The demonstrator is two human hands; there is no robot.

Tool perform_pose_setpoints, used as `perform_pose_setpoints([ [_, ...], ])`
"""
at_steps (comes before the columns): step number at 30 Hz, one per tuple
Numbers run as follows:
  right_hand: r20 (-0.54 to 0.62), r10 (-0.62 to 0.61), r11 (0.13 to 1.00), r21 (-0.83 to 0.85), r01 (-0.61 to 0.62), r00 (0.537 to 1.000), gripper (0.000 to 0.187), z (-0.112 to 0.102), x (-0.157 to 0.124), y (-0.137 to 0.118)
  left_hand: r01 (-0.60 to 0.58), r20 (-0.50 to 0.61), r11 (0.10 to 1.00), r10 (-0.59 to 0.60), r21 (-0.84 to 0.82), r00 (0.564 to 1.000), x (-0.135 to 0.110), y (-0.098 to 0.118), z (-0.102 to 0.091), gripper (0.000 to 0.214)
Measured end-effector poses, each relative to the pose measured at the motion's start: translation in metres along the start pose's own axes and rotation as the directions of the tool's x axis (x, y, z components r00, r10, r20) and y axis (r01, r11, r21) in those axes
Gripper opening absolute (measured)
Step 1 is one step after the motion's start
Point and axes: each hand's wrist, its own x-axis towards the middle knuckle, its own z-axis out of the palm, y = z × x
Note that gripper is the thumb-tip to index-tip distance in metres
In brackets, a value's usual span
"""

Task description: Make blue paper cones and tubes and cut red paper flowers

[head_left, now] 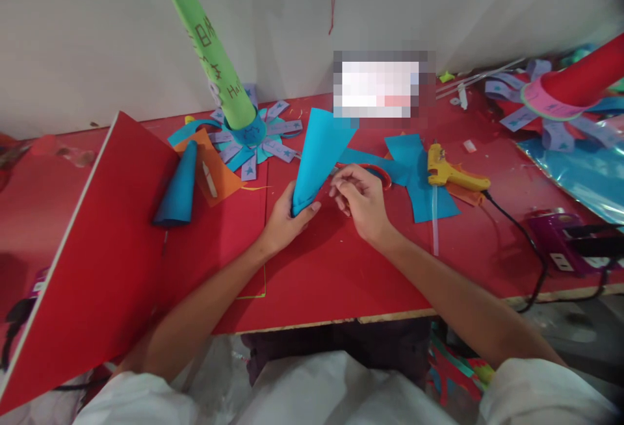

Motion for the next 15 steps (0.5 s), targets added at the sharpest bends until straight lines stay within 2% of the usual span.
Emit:
perform_pose_setpoints([
  [4, -0.061, 0.028, 0.995, 0.092, -0.022, 0.998, 0.021, -0.007, 0.006, 0.0, 0.026, 0.04, 0.996, -0.023, -0.083, 0.999, -0.001, 0.003, 0.0, 0.053],
  [7, -0.029, 0.005, 0.997, 0.079, -0.003, 1.0, 0.037, -0.008, 0.006, -0.001, 0.03, 0.082, 0.992, -0.02, -0.123, 0.996, 0.0, 0.003, -0.002, 0.056],
  [11, 0.091, -0.104, 0.98, -0.159, 0.118, 0.99, 0.052, -0.003, -0.001, -0.005, 0.036, 0.111, 0.989, -0.021, -0.141, 0.994, 0.0, 0.003, -0.005, 0.06],
  [15, 0.114, -0.24, 0.893, -0.364, 0.265, 0.964, 0.033, 0.001, -0.008, -0.005, 0.038, 0.115, 0.992, -0.023, -0.122, 0.993, 0.0, 0.003, -0.005, 0.058],
])
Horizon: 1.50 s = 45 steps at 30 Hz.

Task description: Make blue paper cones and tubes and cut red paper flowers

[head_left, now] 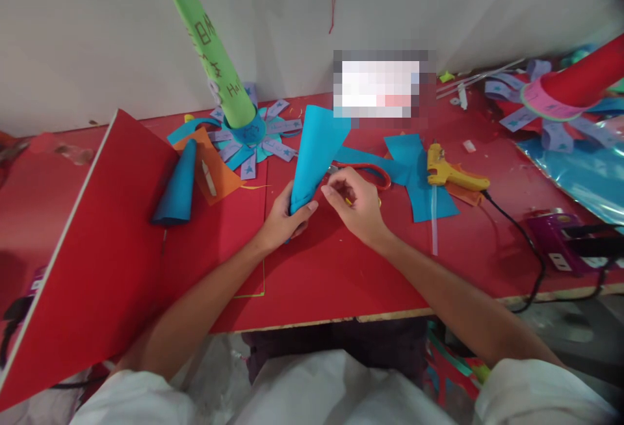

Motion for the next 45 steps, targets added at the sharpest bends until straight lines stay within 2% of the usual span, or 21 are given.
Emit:
perform_pose_setpoints([
  [5, -0.04, -0.181, 0.959, -0.23, 0.168, 0.983, 0.012, 0.001, -0.005, 0.009, -0.048, -0.018, 0.998, 0.048, 0.035, 0.999, 0.0, -0.003, 0.002, 0.051],
  [9, -0.009, -0.29, 0.899, -0.347, 0.269, 0.957, 0.013, -0.001, -0.006, 0.015, -0.068, -0.015, 0.996, 0.069, 0.056, 0.997, 0.0, -0.003, 0.004, 0.05],
  [20, 0.016, -0.261, 0.88, -0.406, 0.245, 0.965, 0.015, -0.002, -0.005, 0.017, -0.084, -0.01, 0.992, 0.086, 0.097, 0.996, -0.001, -0.001, 0.005, 0.052],
  [27, 0.02, -0.426, 0.765, -0.526, 0.372, 0.905, 0.016, -0.001, -0.004, 0.017, -0.076, -0.02, 0.993, 0.078, 0.093, 0.997, 0.001, -0.005, 0.003, 0.052],
  [33, -0.045, -0.492, 0.761, -0.506, 0.405, 0.869, 0.015, -0.006, 0.001, 0.017, -0.047, -0.042, 0.995, 0.051, 0.087, 0.998, 0.0, -0.002, 0.005, 0.06],
  [37, -0.001, -0.544, 0.72, -0.515, 0.466, 0.839, 0.012, -0.008, 0.002, 0.018, -0.056, -0.038, 0.995, 0.059, 0.078, 0.998, 0.0, 0.0, 0.006, 0.058],
  [41, 0.075, -0.537, 0.673, -0.563, 0.48, 0.84, 0.01, -0.006, -0.001, 0.02, -0.083, -0.024, 0.993, 0.086, 0.083, 0.996, 0.001, -0.002, 0.005, 0.054],
  [45, 0.074, -0.538, 0.665, -0.575, 0.477, 0.84, 0.013, -0.005, -0.001, 0.019, -0.084, -0.025, 0.993, 0.086, 0.088, 0.996, 0.0, -0.004, 0.004, 0.053],
])
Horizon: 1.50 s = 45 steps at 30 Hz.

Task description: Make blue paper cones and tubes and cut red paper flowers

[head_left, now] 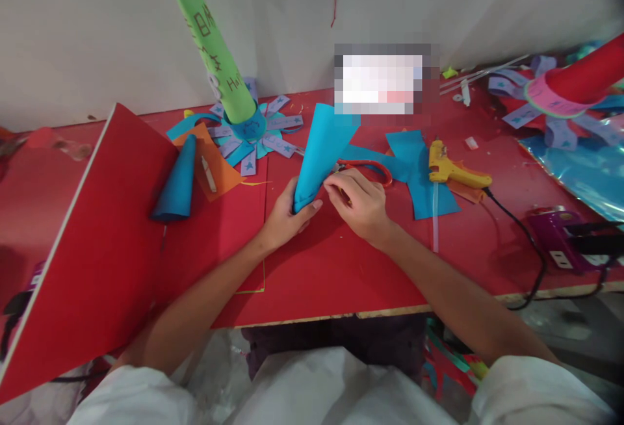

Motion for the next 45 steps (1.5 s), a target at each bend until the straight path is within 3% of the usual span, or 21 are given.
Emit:
perform_pose_setpoints([
  [4, -0.016, -0.052, 0.998, -0.024, 0.052, 0.999, 0.011, 0.0, 0.001, 0.002, 0.002, -0.005, 1.0, -0.002, 0.009, 1.0, 0.0, -0.001, 0.0, 0.053],
  [18, 0.104, -0.214, 0.95, -0.21, 0.232, 0.971, 0.02, -0.007, -0.003, 0.012, -0.01, 0.019, 1.0, 0.01, -0.028, 1.0, 0.001, -0.001, 0.0, 0.051],
  [24, 0.151, -0.19, 0.951, -0.217, 0.22, 0.97, 0.023, -0.007, 0.0, 0.012, 0.002, 0.024, 0.999, -0.001, -0.042, 1.0, 0.001, 0.001, 0.0, 0.057],
  [29, 0.123, -0.232, 0.939, -0.232, 0.255, 0.965, 0.022, -0.008, 0.001, 0.012, 0.006, 0.022, 0.999, -0.005, -0.046, 1.0, 0.001, 0.002, 0.001, 0.057],
  [38, 0.183, -0.132, 0.974, -0.161, 0.162, 0.974, 0.022, -0.006, -0.002, 0.015, 0.029, 0.012, 0.999, -0.029, -0.04, 1.0, 0.001, 0.0, 0.0, 0.055],
  [45, 0.131, -0.172, 0.963, -0.185, 0.194, 0.976, 0.019, -0.006, 0.002, 0.013, 0.021, -0.004, 0.999, -0.021, -0.024, 1.0, 0.002, -0.001, 0.0, 0.052],
])
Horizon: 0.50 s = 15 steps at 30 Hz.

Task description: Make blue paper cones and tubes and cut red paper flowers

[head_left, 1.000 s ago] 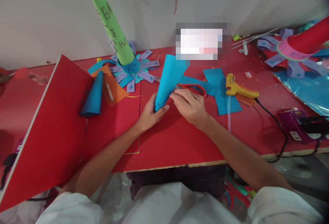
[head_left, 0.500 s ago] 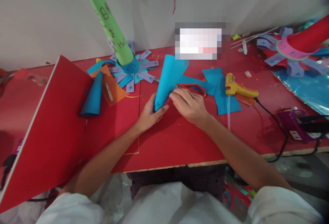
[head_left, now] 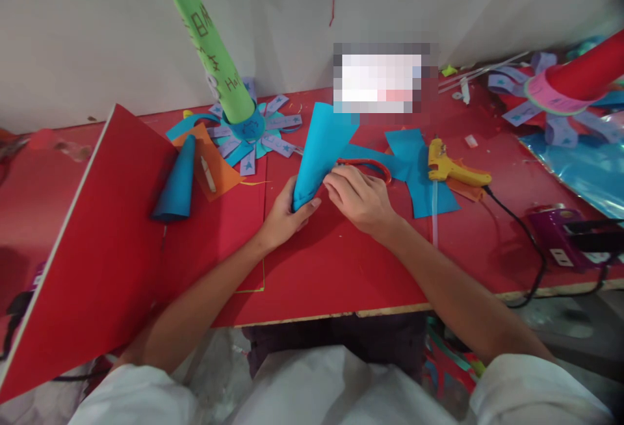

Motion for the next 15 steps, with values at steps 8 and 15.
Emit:
perform_pose_setpoints([
  [8, 0.004, 0.168, 0.984, 0.053, -0.168, 0.986, 0.015, 0.003, -0.001, 0.005, 0.028, -0.024, 1.0, -0.028, 0.003, 0.999, 0.0, 0.002, 0.002, 0.053],
  [15, -0.033, 0.323, 0.935, 0.163, -0.314, 0.946, 0.01, 0.005, -0.001, 0.016, 0.039, -0.028, 0.999, -0.04, -0.021, 0.999, 0.0, 0.004, 0.0, 0.053],
])
